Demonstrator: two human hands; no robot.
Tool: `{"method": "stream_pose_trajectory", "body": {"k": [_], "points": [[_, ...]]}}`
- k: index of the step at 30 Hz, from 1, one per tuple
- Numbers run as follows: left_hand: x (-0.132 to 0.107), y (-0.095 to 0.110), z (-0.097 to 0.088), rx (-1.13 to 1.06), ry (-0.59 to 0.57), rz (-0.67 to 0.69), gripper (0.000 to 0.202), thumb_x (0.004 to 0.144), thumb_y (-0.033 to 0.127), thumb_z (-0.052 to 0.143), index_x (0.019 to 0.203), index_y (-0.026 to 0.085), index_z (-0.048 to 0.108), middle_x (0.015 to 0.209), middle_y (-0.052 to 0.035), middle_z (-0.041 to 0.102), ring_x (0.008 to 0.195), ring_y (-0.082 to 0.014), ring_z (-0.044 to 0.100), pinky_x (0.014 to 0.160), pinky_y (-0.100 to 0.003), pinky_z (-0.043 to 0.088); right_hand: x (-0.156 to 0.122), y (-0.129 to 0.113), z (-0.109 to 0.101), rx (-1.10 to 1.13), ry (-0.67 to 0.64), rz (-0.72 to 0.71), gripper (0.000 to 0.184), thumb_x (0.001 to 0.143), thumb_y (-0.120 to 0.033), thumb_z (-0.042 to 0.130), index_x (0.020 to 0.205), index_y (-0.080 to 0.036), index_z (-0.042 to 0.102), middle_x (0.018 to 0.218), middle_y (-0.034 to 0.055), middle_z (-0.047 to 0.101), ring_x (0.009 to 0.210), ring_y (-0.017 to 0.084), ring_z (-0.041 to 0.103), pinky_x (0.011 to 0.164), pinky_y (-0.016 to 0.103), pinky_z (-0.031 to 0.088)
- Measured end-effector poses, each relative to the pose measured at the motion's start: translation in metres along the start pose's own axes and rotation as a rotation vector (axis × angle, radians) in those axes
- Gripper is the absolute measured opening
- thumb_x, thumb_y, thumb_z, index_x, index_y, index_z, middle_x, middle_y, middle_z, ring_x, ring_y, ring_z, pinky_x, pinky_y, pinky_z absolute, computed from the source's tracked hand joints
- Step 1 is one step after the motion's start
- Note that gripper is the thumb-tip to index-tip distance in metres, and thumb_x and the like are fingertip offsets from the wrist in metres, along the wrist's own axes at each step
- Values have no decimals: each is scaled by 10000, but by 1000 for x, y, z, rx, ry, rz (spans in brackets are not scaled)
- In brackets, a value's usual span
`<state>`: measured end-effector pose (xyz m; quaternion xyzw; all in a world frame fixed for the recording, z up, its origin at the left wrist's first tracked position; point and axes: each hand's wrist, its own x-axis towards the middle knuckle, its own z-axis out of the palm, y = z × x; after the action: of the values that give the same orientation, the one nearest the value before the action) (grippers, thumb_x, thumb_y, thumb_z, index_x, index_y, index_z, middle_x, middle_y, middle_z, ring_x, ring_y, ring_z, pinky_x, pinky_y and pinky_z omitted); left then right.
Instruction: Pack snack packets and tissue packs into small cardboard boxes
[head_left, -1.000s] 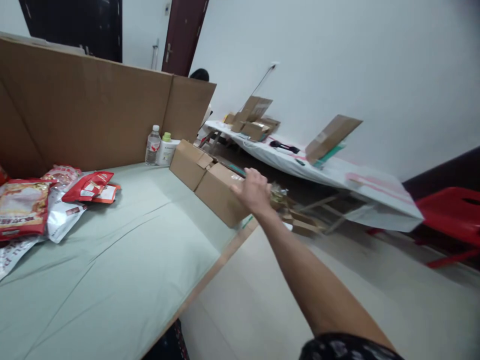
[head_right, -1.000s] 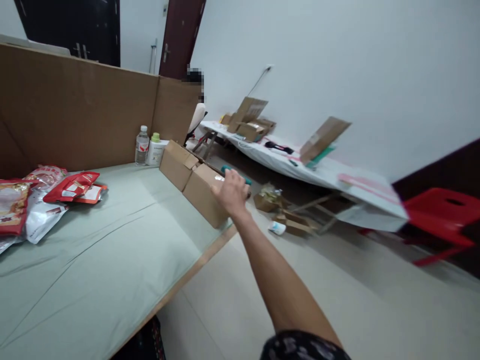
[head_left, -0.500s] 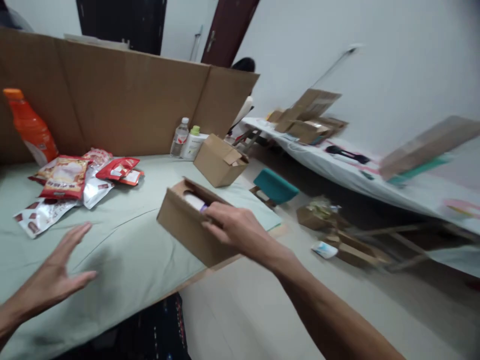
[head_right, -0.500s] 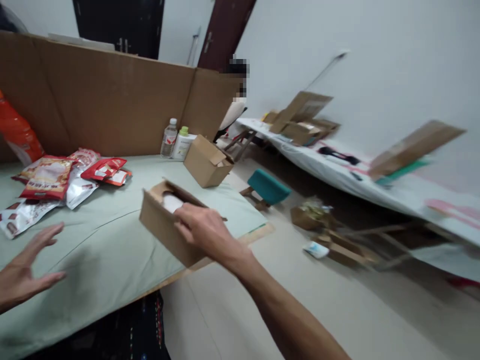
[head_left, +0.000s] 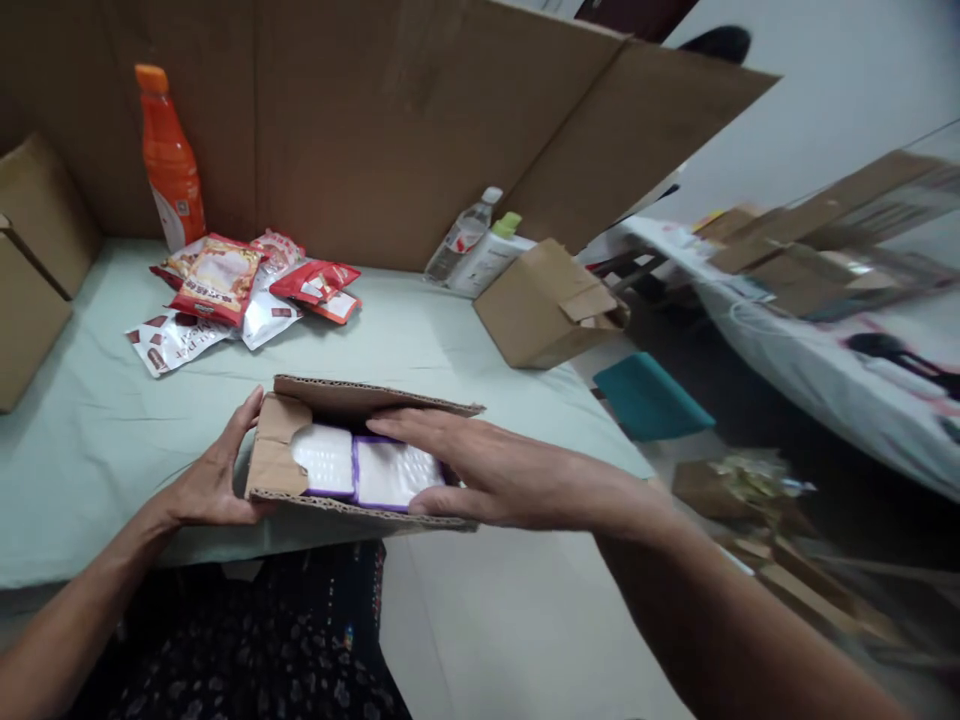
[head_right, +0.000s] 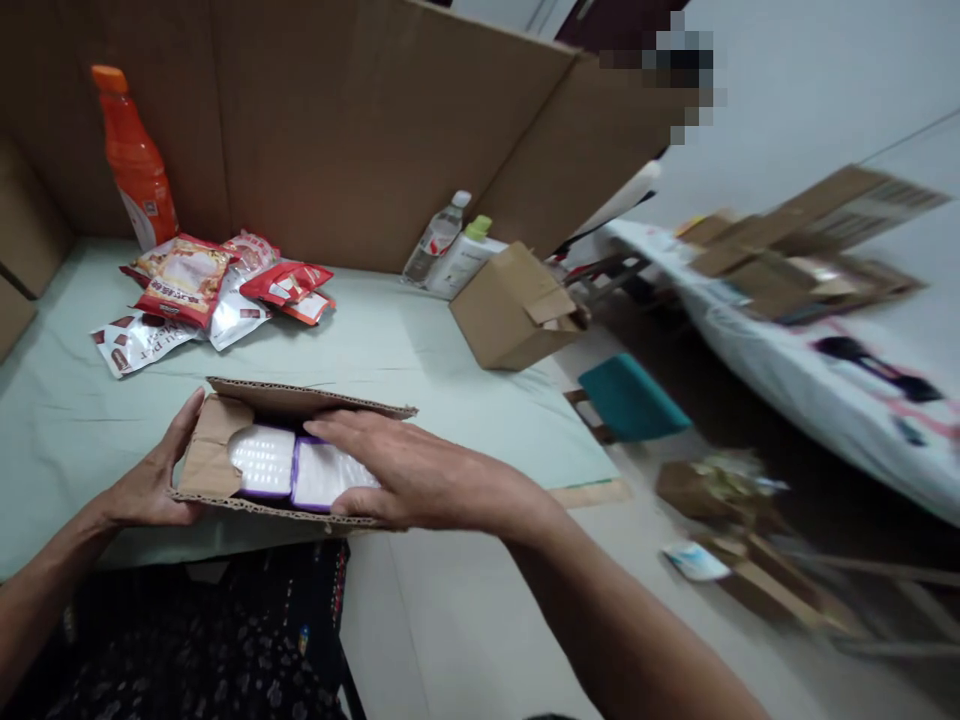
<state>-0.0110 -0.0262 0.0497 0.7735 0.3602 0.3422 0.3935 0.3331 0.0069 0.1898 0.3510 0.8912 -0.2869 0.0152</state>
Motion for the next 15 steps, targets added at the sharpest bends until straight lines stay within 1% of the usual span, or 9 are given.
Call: {"method": "stream_pose_trajectory", "body": {"k": [2,4,7,9,10,11,12,14,15], "points": [[-1,-1,1,17,2,-22,1308,739,430,882,1673,363,-31,1750,-126,123,1577,-467,208,1273,-664,213,15,11,7,-37,-74,-19,762,836,-428,788,1526,-219,539,1536,117,579,1394,323,557,1141,450,483],[-1,-1,3,29,11,-43,1310,734,399,882,1678,328,-24,1742,-154,137,1571,-477,217,1268,-665,225,28,16,20,-86,-87,-19,751,764,-313,813,1472,-206,586,1420,132,669,1272,333,643,1056,442,539],[-1,-1,7,9,33,-25,1292,745,389,870,1679,303,-19,1731,-177,145,1568,-476,224,1263,-664,240,38,9,38,-161,-46,22,642,737,-177,713,1373,-154,631,1211,164,754,1037,327,723,867,434,596],[1,-1,9,-9,44,5,1308,718,413,890,1679,304,9,1723,-172,166,1568,-474,220,1269,-658,227,32,-1,37,-191,-15,48,588,727,-144,643,1316,-149,649,1121,157,772,922,308,733,776,421,599],[2,-1,8,-12,49,13,1313,703,421,897,1679,299,27,1716,-170,183,1568,-475,218,1274,-656,216,24,-6,31,-191,22,42,592,723,-142,623,1315,-160,646,1128,149,773,913,302,734,768,419,600],[3,0,7,-13,52,15,1318,689,424,900,1679,290,40,1709,-170,201,1566,-477,219,1276,-654,210,14,-9,22,-181,89,23,609,725,-153,617,1333,-177,633,1164,141,768,929,302,736,776,423,602],[3,1,6,-14,57,11,1319,681,425,898,1680,279,49,1702,-171,217,1564,-478,221,1279,-651,206,2,-10,10,-164,185,0,625,740,-179,626,1365,-204,614,1218,126,757,966,305,736,795,428,605],[0,4,-1,-12,59,-4,1288,696,428,879,1681,272,64,1697,-163,228,1568,-472,214,1285,-643,193,-23,-7,-20,-135,439,-13,622,801,-281,675,1415,-297,576,1299,72,730,1043,318,727,827,439,609],[-3,6,-5,-7,60,-13,1256,720,433,863,1681,283,68,1702,-152,222,1573,-465,205,1289,-639,181,-32,-2,-36,-133,590,16,604,829,-354,698,1418,-351,565,1299,43,723,1063,328,719,832,450,607]]}}
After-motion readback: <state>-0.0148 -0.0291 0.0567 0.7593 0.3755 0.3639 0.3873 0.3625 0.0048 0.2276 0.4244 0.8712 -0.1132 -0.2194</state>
